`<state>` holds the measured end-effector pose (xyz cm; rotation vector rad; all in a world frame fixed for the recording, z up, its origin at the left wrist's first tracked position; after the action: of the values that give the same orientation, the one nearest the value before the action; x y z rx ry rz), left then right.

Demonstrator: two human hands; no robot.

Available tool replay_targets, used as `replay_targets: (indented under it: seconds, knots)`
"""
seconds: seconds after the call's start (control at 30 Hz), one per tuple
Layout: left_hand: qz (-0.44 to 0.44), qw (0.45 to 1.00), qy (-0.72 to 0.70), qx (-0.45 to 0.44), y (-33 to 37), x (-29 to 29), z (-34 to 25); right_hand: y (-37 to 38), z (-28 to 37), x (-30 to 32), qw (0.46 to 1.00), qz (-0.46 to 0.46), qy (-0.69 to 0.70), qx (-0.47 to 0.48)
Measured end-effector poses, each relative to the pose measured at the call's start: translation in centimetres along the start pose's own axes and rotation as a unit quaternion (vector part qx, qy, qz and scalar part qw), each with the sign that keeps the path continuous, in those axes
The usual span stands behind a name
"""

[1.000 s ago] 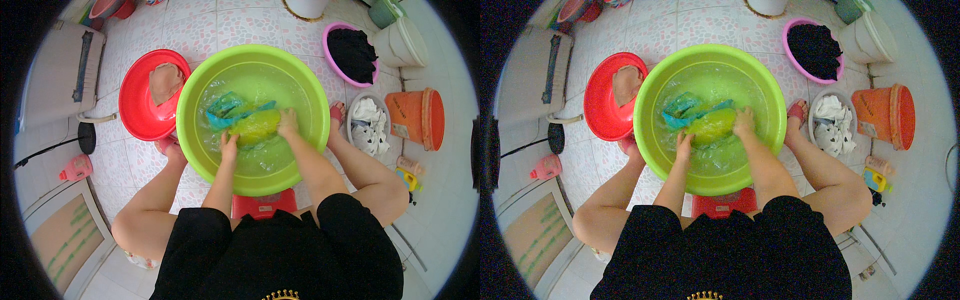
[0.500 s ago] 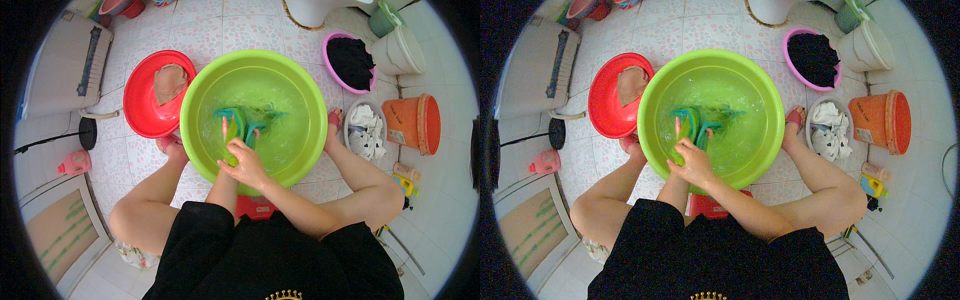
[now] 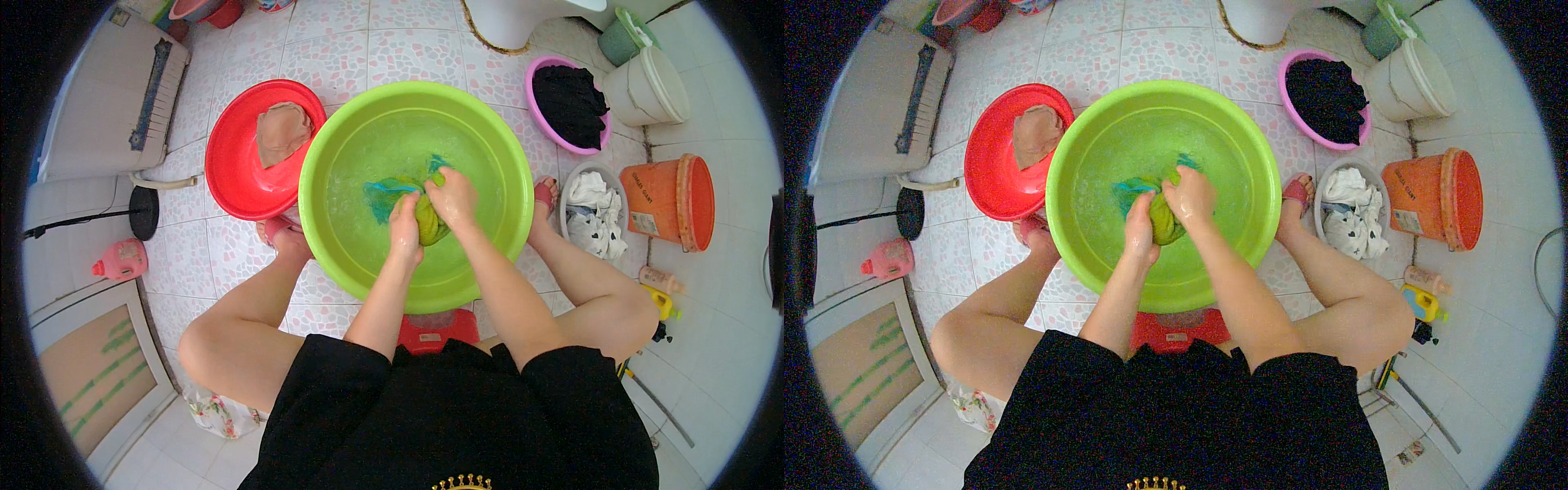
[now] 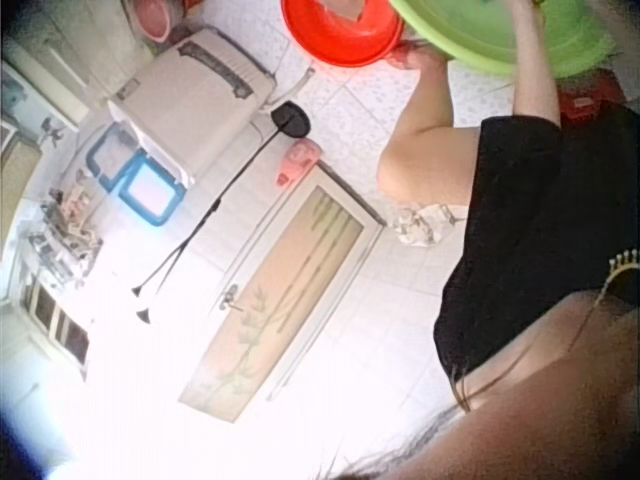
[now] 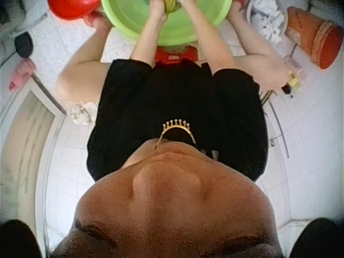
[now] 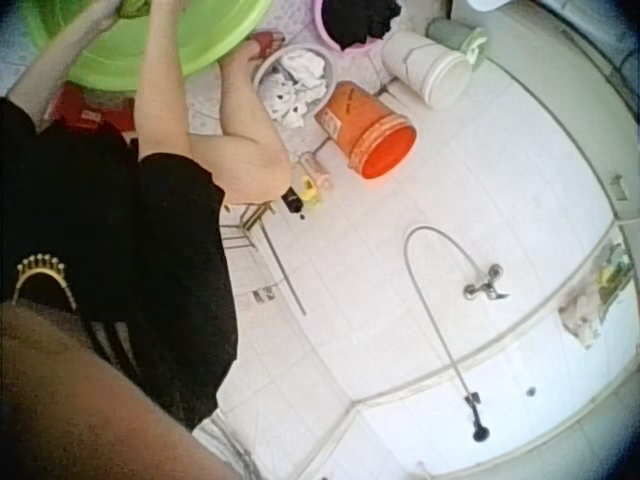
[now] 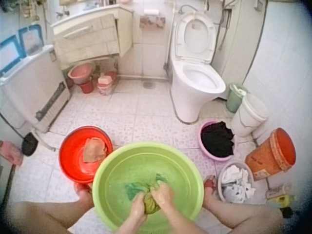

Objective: The person hand-washes clothes in a green basin, empties a bowl into the toilet, scrubs and wrings out a bra, and then scrubs and wrings out a shirt before placing it in a red bowl.

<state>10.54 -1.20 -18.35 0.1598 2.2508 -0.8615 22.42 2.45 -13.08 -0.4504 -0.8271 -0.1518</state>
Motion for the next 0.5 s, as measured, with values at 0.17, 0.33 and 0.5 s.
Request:
replay_targets:
  seconds: [0.17,0.33,0.5]
  knots:
    - [-0.005,0.83,0.544,-0.125,-0.5,-1.2,-4.9,-0.2,-2.9,-2.4,0.961,0.2,-0.189,0.027]
    - [0.131,0.771,0.603,-0.157,-1.7,-5.8,-2.8,1.0,-4.4,-4.0,0.882,0.336,0.331,-0.006]
    - [0.234,0.781,0.571,-0.098,-0.4,-5.4,1.7,3.9,-10.5,-5.4,0.89,0.215,0.4,-0.033]
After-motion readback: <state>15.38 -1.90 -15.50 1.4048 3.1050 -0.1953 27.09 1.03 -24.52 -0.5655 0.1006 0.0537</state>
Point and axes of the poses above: each hand's wrist, its own y-axis towards the middle knuckle, its own x-axis out of the back of the hand, z = x × y, the point moved 10 cm from there along y, towards the middle knuckle, and after that the axes turned 12 degrees about z, right-handed, at the moved point
